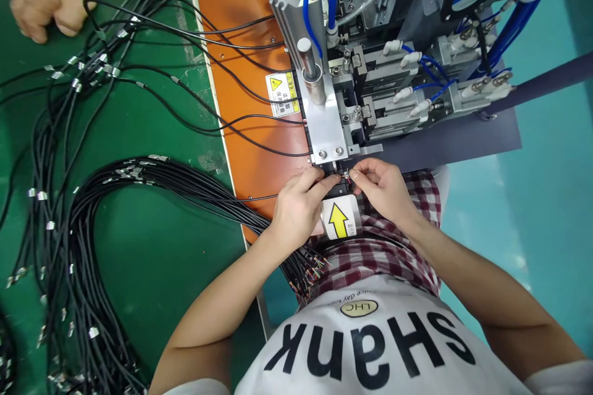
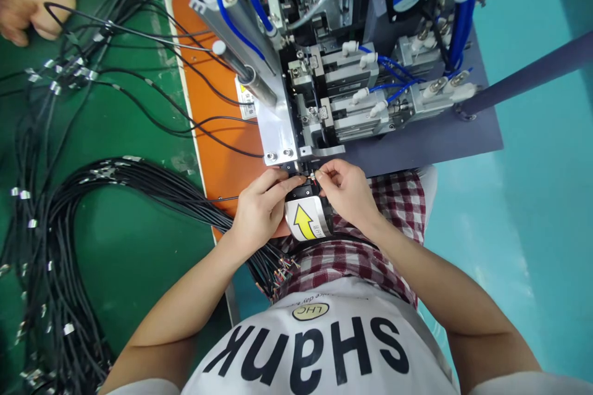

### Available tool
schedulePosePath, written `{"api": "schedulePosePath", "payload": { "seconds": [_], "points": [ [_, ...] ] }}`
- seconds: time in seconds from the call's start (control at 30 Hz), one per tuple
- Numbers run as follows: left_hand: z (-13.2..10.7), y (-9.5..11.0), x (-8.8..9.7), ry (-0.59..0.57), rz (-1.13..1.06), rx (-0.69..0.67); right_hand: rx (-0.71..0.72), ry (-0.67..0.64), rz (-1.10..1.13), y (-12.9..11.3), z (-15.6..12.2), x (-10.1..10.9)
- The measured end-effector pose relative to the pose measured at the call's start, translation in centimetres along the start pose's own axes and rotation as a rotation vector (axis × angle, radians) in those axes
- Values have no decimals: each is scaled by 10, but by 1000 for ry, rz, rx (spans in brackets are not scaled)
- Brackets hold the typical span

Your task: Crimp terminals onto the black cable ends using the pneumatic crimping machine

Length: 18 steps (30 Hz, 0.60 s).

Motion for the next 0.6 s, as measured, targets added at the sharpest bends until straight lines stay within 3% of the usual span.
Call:
{"api": "schedulePosePath", "payload": {
  "seconds": [0.6],
  "points": [
    [-1,-4,-3,-12,-45,15,12,-37,-96,-9,1,3]
  ]
}}
Point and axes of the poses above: each hand's wrist, its own z-axis towards the middle knuckle, its own x-axis out of the back of the hand, y = z × x, the point moved 6 cm from there along z, towards the middle knuckle, and after that the axes turned 5 degrees about z, right-handed, at the moved point
